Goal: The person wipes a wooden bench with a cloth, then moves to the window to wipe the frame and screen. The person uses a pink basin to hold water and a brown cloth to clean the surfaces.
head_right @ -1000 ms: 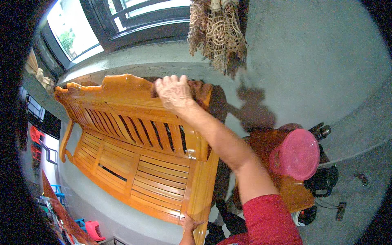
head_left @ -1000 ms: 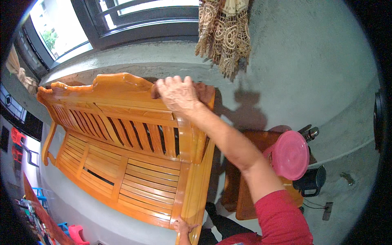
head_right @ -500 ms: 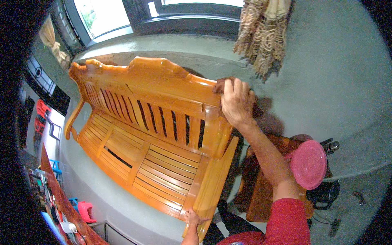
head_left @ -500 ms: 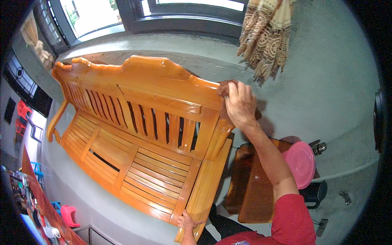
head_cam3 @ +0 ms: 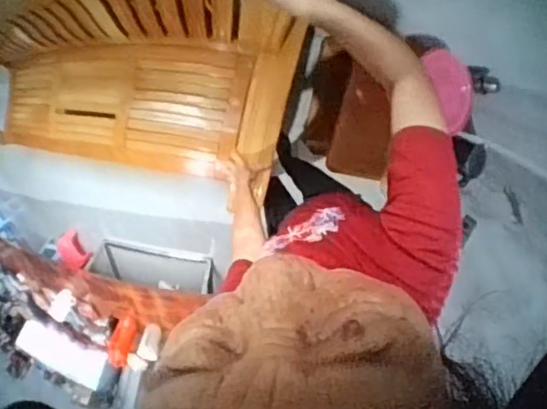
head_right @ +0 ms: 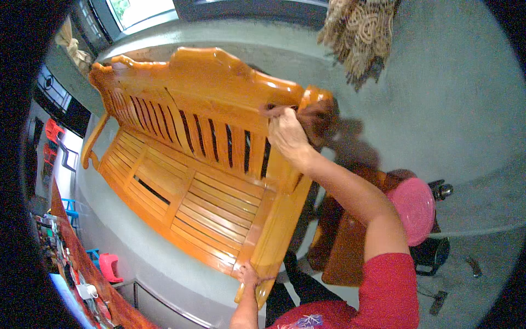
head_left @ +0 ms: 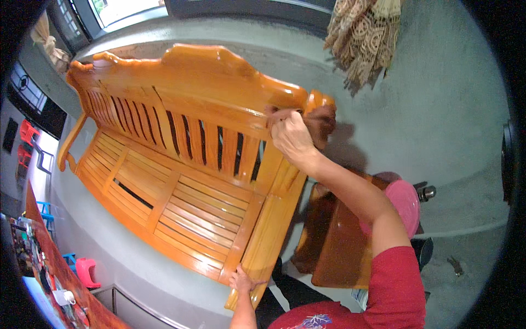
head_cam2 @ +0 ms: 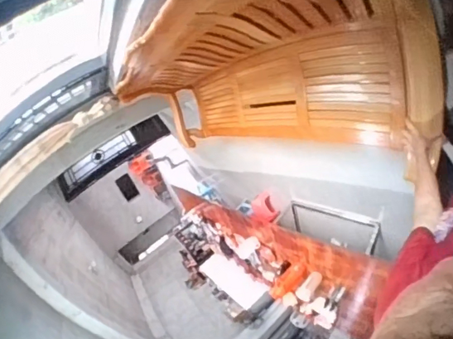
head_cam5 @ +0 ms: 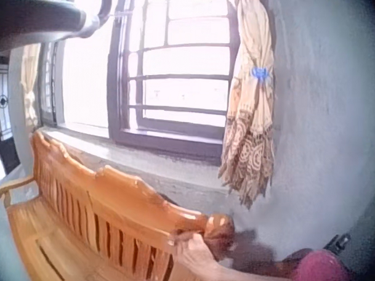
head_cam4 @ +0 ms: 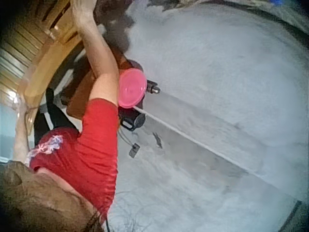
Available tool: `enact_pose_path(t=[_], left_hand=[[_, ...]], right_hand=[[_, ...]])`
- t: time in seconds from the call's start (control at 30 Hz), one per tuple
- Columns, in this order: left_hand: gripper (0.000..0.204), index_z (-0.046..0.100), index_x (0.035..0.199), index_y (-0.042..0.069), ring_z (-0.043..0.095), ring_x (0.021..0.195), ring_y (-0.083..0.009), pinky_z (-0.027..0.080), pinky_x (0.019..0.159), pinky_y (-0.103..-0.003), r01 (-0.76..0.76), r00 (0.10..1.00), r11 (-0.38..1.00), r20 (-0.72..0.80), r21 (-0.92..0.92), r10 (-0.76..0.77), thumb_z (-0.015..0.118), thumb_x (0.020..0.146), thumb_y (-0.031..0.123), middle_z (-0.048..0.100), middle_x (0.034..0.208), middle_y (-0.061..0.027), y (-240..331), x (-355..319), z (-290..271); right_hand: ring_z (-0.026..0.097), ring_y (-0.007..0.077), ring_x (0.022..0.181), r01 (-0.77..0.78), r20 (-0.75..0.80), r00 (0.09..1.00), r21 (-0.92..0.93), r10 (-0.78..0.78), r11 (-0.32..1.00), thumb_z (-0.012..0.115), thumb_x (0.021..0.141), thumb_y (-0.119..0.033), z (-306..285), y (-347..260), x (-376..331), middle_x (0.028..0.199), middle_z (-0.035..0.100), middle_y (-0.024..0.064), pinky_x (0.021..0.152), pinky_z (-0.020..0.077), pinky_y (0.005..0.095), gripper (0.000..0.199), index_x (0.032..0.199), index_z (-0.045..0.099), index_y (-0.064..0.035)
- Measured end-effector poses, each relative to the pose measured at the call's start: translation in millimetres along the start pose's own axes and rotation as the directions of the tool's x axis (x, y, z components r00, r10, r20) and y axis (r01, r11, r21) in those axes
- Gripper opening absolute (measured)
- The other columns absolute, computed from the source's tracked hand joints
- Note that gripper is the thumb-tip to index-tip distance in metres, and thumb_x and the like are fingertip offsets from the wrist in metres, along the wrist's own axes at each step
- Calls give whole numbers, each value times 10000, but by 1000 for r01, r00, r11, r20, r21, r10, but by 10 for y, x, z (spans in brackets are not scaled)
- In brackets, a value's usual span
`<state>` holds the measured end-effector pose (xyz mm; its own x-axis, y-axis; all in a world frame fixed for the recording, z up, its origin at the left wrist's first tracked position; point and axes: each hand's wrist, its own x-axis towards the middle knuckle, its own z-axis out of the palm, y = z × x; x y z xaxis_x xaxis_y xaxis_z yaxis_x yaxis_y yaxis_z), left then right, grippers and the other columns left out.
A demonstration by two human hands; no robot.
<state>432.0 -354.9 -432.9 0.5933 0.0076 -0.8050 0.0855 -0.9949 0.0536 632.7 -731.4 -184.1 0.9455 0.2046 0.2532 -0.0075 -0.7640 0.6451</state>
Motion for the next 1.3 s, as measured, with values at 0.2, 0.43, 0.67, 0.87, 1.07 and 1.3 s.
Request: enact_pose_path(t=[0.2,0.43,0.67,0.87,1.07,1.3], left_hand=[[1260,226,1400,224,372,1184,-416,316,966,-532,-100,987,995,-124,-17,97,915,368,443,413,1258,-198,7,-41,-10],[1212,248,1385,260,433,1111,-365,346,917,-490,16,998,1000,-58,10,-15,912,387,438,440,1223,-153,117,-99,-109],[1233,198,1393,282,422,1127,-366,351,913,-501,11,1000,1000,-8,19,-10,909,400,447,426,1244,-150,129,-99,-146],[1237,195,1394,296,419,1136,-363,355,915,-501,37,999,999,1,27,-37,910,395,447,414,1249,-143,159,-100,-171],[1234,195,1398,290,418,1137,-358,349,921,-492,16,1000,1000,-10,23,-16,908,402,445,401,1260,-143,161,-125,-187],[1213,203,1394,280,409,1139,-365,340,919,-498,19,1000,999,9,32,-19,907,417,428,380,1274,-150,163,-82,-152]], right_hand=[[538,262,879,423,273,906,-585,-323,692,581,752,-135,1117,-859,-554,967,601,131,808,401,455,178,877,679,-54],[482,258,1009,113,355,906,320,-229,941,552,786,-169,951,-1196,-735,997,546,61,847,375,409,161,901,656,-125],[508,198,1030,-2,-124,992,146,20,989,565,746,-195,522,-336,-878,1159,513,33,785,402,412,231,965,601,-133],[507,337,994,-361,-468,756,286,458,888,591,779,-209,-195,327,-541,1096,537,101,814,388,438,288,1048,599,-109],[589,271,894,-435,50,550,870,834,234,501,838,-176,-159,591,-244,961,629,123,805,439,366,224,936,637,-27],[636,245,851,343,490,453,676,745,-653,444,885,-178,698,777,-474,965,667,95,775,515,358,280,1006,655,-40]])
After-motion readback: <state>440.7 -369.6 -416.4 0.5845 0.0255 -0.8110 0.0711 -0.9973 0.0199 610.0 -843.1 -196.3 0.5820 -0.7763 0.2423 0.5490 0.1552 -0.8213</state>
